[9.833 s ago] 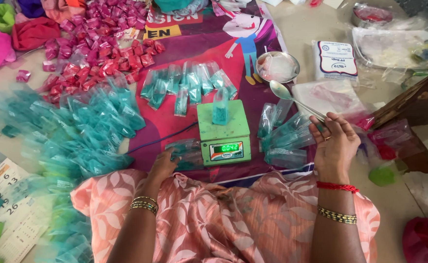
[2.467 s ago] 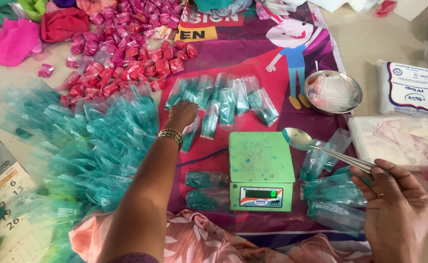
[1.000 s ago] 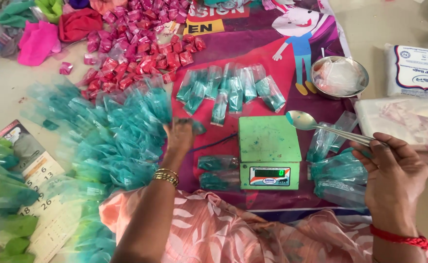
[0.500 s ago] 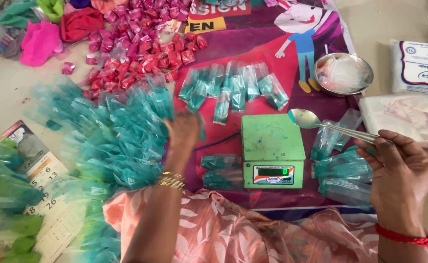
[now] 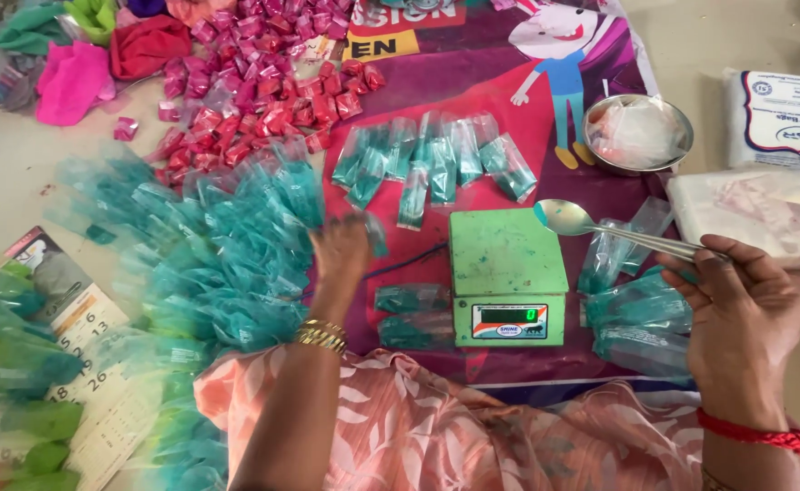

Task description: The person weighs blue powder using a spoon and a digital scale, then fills small plastic bags with the powder.

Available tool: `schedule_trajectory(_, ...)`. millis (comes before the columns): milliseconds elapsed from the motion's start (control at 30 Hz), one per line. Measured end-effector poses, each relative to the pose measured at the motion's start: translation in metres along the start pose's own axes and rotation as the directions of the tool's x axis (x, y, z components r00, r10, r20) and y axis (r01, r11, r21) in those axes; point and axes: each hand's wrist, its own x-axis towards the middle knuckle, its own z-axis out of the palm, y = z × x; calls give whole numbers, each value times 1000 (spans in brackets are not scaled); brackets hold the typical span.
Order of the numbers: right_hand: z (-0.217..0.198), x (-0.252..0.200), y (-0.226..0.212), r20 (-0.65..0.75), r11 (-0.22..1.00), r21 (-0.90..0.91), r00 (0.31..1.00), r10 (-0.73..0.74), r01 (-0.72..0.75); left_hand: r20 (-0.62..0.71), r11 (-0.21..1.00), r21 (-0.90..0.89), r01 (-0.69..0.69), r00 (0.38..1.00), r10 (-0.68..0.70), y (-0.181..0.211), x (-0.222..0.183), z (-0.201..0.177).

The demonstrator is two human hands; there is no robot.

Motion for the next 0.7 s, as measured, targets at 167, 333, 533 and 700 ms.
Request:
schedule_trajectory(167, -6, -1, 0, -45, 1000, 29, 999, 10, -9, 197, 962, -268, 47, 980, 7, -5, -7, 26)
schedule_trajectory(333, -4, 6, -5, -45, 999, 45, 999, 9, -7, -46, 933, -360, -14, 999, -3, 44, 11, -78)
schedule_trajectory(533, -10, 9, -8, -69, 994, 111, 998, 14, -6, -28, 894, -424, -144, 989, 145, 130, 25, -130)
schedule_trajectory(700, -18, 10, -13, -75, 987, 163, 997, 20, -8, 98, 906, -338, -253, 949, 301, 186, 21, -89)
